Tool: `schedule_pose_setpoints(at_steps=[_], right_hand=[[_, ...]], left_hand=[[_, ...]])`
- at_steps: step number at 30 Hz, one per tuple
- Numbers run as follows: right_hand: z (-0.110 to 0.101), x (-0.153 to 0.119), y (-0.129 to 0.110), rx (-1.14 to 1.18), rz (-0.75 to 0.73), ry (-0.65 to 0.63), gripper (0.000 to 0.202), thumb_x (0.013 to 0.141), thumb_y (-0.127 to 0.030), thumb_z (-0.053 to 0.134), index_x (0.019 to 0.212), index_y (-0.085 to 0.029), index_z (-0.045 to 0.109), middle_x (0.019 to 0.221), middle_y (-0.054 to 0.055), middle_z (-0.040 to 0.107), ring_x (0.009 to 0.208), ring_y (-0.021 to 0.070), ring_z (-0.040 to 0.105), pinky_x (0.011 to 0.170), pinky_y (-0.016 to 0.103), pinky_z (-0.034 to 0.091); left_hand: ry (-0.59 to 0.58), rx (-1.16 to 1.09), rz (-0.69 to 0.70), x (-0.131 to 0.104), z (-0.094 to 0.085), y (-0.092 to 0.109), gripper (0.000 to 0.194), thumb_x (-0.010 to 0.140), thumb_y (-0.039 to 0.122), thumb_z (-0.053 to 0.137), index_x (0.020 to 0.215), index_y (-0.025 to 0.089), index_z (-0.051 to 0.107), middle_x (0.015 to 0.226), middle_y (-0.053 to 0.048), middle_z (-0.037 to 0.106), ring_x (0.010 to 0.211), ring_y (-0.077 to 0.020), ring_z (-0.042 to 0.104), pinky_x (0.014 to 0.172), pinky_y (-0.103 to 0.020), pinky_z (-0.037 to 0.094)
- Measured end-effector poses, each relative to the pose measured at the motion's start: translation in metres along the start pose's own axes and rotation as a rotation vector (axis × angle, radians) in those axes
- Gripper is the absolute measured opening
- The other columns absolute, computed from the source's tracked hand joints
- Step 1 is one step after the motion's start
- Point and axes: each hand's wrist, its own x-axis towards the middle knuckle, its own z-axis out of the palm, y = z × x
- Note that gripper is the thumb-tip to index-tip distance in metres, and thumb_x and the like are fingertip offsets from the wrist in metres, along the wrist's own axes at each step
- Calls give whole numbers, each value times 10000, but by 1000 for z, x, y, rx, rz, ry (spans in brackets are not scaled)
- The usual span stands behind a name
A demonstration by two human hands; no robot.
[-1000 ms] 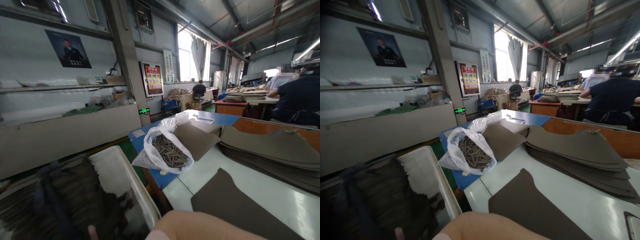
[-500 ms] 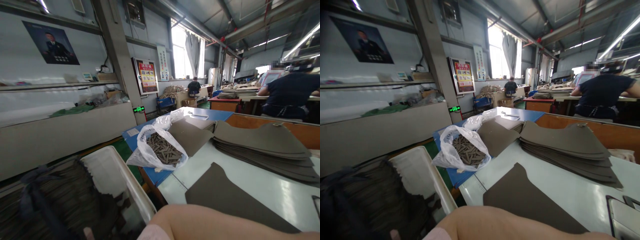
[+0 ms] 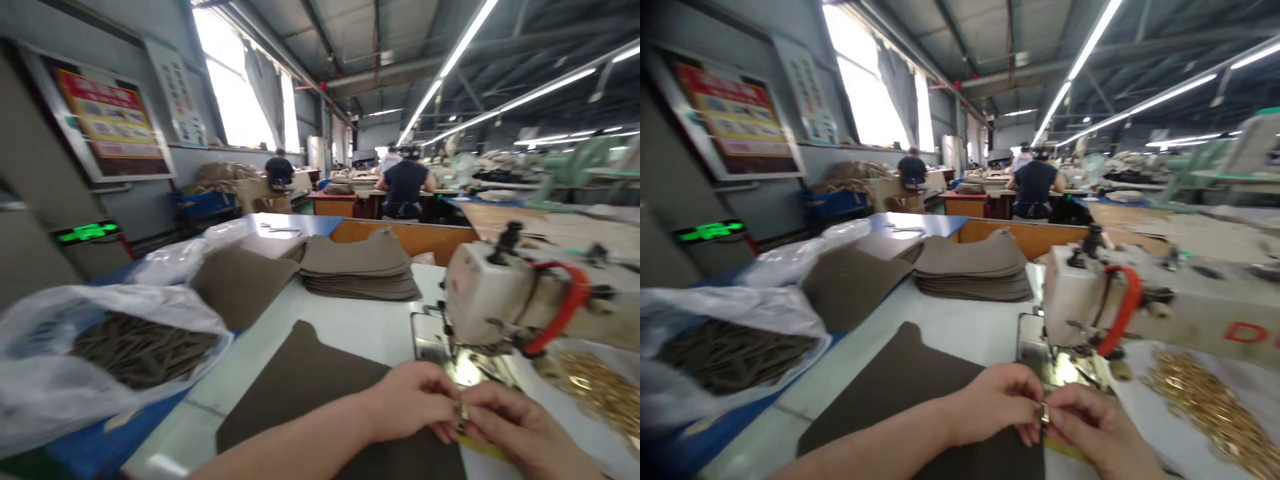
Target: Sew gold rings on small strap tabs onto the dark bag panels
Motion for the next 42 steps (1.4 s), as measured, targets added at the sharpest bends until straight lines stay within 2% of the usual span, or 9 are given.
schedule_pose_setpoints(at_steps=[3, 7, 12, 16, 23, 28, 32, 36, 42], right_hand=[[13, 0, -43, 57, -98, -6, 306, 750, -467, 676, 900, -206, 621, 745, 17, 626, 725, 187, 613, 686, 302, 489], [26, -1, -63, -176, -221, 88, 214, 682, -227, 708, 834, -198, 561, 753, -7, 583, 703, 154, 558, 650, 261, 450], [22, -6, -66, -262, -301, 125, 40, 752, -167, 597, 755, -192, 566, 745, -5, 590, 688, 135, 545, 646, 241, 431], [19, -4, -69, -302, -323, 166, 90, 796, -197, 575, 709, -191, 599, 686, -13, 585, 639, 123, 528, 599, 226, 406], [24, 0, -64, -276, -316, 214, 106, 759, -153, 560, 665, -194, 586, 685, -15, 611, 615, 115, 542, 574, 216, 413], [25, -1, -59, -266, -349, 191, 91, 752, -156, 573, 668, -184, 590, 707, 0, 622, 640, 127, 561, 593, 229, 422], [26, -2, -60, -90, -249, 151, 23, 759, -185, 604, 736, -188, 609, 697, -12, 627, 628, 121, 570, 598, 227, 432], [26, 0, -59, 71, -181, 121, 85, 736, -187, 642, 817, -196, 621, 702, -24, 647, 624, 121, 599, 605, 227, 451], [25, 0, -62, -100, -196, 128, 78, 782, -210, 590, 746, -189, 656, 628, -21, 630, 586, 124, 583, 572, 226, 439]], left_hand=[[30, 81, 103, -4, -5, 2, 64, 660, 128, 555, 690, 178, 527, 576, 62, 533, 546, -87, 506, 571, -209, 427], [115, 323, 247, -1, -6, -4, 47, 691, 131, 531, 673, 168, 553, 659, 39, 532, 632, -112, 484, 599, -222, 385], [138, 288, 275, 1, -8, -5, 24, 691, 157, 556, 679, 177, 552, 649, 42, 538, 628, -124, 495, 612, -232, 399], [133, 170, 246, 1, -9, 0, 59, 647, 175, 615, 634, 171, 557, 676, 23, 575, 643, -130, 523, 643, -250, 428], [148, 81, 218, 2, -10, 0, 130, 618, 214, 695, 636, 167, 575, 691, 5, 623, 646, -134, 570, 652, -259, 464], [167, 138, 259, 2, -10, -3, 145, 633, 196, 696, 716, 174, 579, 670, 23, 599, 621, -121, 562, 613, -234, 459], [223, 235, 294, -4, -7, 2, 96, 663, 175, 653, 714, 185, 572, 695, 22, 596, 633, -128, 573, 619, -234, 472], [250, 313, 342, -8, -7, 5, 51, 701, 173, 617, 732, 188, 579, 711, 13, 605, 646, -136, 588, 623, -231, 485], [278, 362, 352, -7, -5, 2, 55, 699, 178, 611, 723, 197, 566, 715, 19, 610, 657, -143, 605, 641, -229, 499]])
